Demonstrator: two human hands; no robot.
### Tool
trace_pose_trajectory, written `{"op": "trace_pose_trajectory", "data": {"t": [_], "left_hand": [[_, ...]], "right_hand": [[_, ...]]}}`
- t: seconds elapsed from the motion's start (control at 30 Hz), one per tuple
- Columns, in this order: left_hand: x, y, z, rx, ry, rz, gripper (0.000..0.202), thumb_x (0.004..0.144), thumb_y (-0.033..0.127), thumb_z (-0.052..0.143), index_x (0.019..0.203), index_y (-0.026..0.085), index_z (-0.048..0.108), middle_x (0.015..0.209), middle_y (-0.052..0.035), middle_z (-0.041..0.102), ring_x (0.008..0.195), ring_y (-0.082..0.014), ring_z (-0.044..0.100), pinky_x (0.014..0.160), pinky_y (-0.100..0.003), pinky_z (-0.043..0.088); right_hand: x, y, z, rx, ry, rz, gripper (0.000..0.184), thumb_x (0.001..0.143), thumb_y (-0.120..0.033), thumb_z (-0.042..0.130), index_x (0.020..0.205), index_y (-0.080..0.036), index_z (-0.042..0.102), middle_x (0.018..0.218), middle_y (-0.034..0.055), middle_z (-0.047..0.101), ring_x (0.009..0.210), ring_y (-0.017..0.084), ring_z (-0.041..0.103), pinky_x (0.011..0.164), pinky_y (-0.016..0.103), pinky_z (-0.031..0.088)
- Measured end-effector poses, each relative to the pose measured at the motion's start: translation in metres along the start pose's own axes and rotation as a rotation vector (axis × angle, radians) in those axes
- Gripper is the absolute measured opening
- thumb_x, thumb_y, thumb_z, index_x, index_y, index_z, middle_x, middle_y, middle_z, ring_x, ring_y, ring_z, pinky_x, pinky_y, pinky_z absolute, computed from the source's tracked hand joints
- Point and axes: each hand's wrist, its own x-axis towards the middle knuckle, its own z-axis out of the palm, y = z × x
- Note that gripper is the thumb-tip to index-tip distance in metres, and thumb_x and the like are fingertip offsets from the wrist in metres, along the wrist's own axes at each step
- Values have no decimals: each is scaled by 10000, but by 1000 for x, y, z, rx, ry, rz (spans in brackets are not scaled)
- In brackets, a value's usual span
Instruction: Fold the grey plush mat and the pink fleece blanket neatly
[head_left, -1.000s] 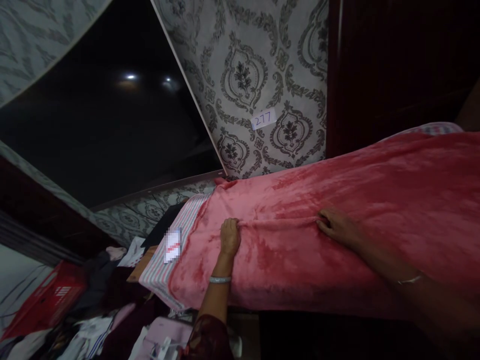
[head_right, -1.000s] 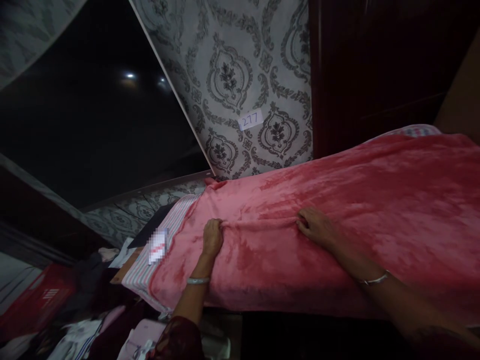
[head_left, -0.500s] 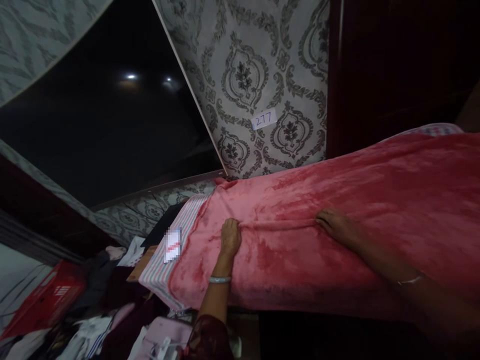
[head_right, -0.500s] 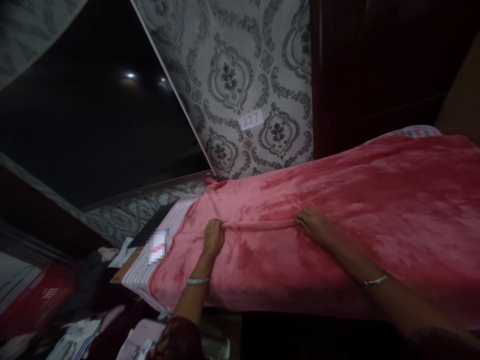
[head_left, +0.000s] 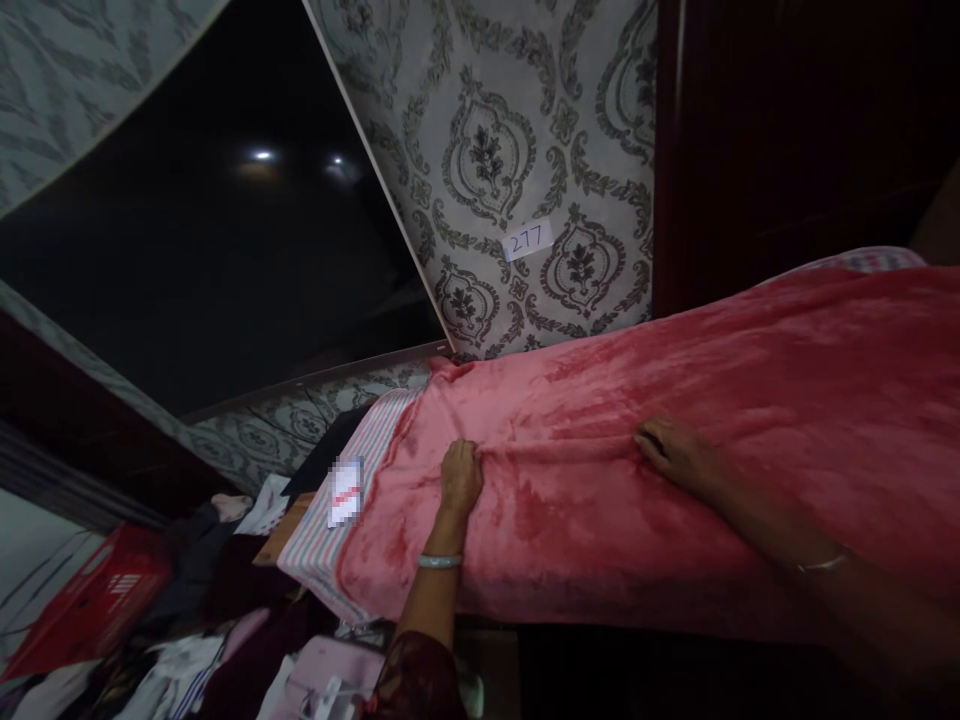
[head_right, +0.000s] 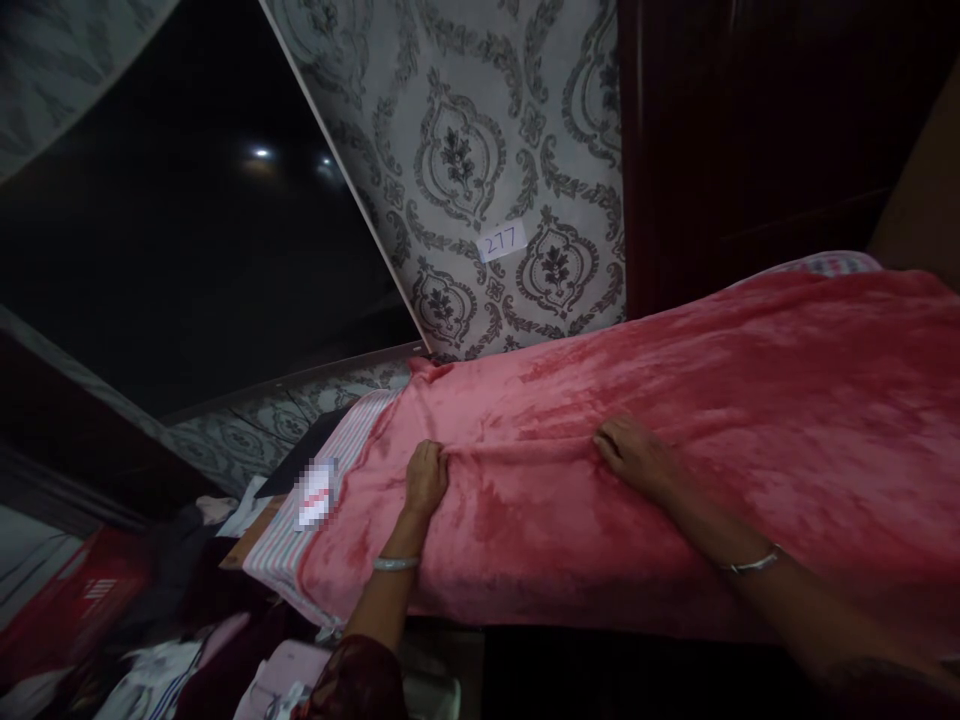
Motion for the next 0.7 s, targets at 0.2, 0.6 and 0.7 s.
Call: {"op": "trace_pose_trajectory", "data": {"t": [0.2,0.6,0.7], "left_hand": [[-1,0,1,-36,51,-9,151,961,166,432,931,209,573,877,-90,599,875,-232,561,782,-355,451],[0,0,0,-33,51,-25,162,954,156,431,929,210,581,887,-98,589,882,-241,557,788,-366,446],[0,0,-1,-26,38,-15,171,960,164,435,993,204,598,903,-98,600,888,-243,560,792,-366,447]], "right_hand": [[-1,-3,-3,24,-12,-9,235,921,-319,440,697,-254,468,696,49,579,655,200,540,617,344,432],[-4,3,2,2,-32,-40,227,935,-409,522,919,-240,672,884,85,692,832,247,636,745,389,500],[-4,4,4,4,-78,-60,243,946,-407,527,917,-237,699,890,88,692,838,244,631,753,396,499]]}}
